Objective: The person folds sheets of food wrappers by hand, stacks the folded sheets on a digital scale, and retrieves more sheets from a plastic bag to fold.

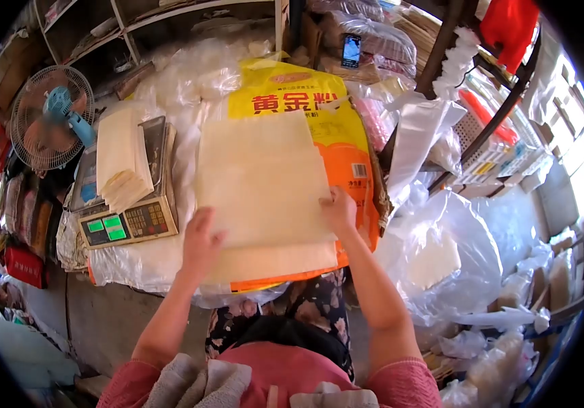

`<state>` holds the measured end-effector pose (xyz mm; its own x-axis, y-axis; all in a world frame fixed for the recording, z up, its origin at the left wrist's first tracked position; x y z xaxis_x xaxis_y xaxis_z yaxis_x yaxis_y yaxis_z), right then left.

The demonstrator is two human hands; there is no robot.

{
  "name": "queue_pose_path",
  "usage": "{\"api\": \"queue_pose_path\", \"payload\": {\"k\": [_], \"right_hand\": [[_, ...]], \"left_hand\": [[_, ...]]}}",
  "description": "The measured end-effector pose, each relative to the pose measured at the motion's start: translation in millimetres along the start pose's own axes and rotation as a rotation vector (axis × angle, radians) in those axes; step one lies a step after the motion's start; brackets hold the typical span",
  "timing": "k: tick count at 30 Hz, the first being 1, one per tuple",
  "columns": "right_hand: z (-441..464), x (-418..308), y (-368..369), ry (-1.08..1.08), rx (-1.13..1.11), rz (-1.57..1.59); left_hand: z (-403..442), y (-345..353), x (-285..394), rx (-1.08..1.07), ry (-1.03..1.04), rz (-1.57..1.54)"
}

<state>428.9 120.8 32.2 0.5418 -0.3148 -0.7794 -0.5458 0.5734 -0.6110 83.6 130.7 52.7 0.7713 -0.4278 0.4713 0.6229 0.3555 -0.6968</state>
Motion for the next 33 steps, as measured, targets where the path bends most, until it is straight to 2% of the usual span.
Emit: {"api": "queue_pose_path", "payload": {"k": [2, 5, 7, 10, 13, 16, 20, 23, 26, 29, 32, 33], "right_hand": [[-0.4, -0.4, 1.2, -0.029, 0.012, -0.035], [2.2, 6.9, 4.2, -0.117, 0.059, -0.075], [-7.7, -13.8, -3.1, -0.201, 0.089, -0.15], [-36.2, -52.1, -9.5, -0.463, 0.125, -0.279], [-74.7, -76.1, 9.7, -0.808, 0.065, -0.267], [-93.8, -44.4, 51.2, -0.88, -0.037, -0.369], [-89.2, -36.2, 55.6, -0.894, -0.086, -0.377], [-101.2, -65.7, 49.3, -0.666, -0.285, -0.33], [-141.4, -129.7, 38.1, -0.906, -0.343, -0.114], [-126.7, -156.3, 46.0, -0.932, -0.384, -0.443], [-126.9, -191.9, -26.7, -1.183, -0.032, 0.19], [-130.3, -194.0, -39.9, -1.293, -0.008, 0.251]], "left_hand": [[-15.1, 14.6, 24.2, -0.194, 0.152, 0.087], [-31.9, 24.0, 22.3, -0.239, 0.157, 0.101], [-36.0, 25.8, 21.7, -0.203, 0.19, 0.127], [-39.6, 28.1, 20.5, -0.172, 0.224, 0.173], [-37.8, 25.2, 24.3, -0.157, 0.253, 0.208], [-36.6, 22.5, 24.9, -0.127, 0.314, 0.208], [-29.7, 12.1, 4.3, -0.152, 0.372, 0.248], [-19.4, -12.9, 1.7, -0.113, 0.342, 0.21], [-4.6, -25.7, 31.3, -0.264, 0.202, 0.044], [10.6, -60.6, 50.7, 0.267, 0.14, -0.095], [5.8, -54.7, -13.6, 0.441, -0.382, -0.453], [-5.4, -32.3, -44.5, 0.33, -0.483, -0.603]]}}
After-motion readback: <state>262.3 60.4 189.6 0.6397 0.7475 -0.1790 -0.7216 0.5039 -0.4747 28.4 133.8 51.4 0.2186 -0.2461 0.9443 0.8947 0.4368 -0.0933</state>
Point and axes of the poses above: each hand's wrist, its own z-axis towards the middle knuckle, its own y-axis out of the palm, x = y × z, the point moved 7 cm from there along z, towards the middle knuckle, and after that the axes turned 14 degrees about x, right-handed, at the moved point
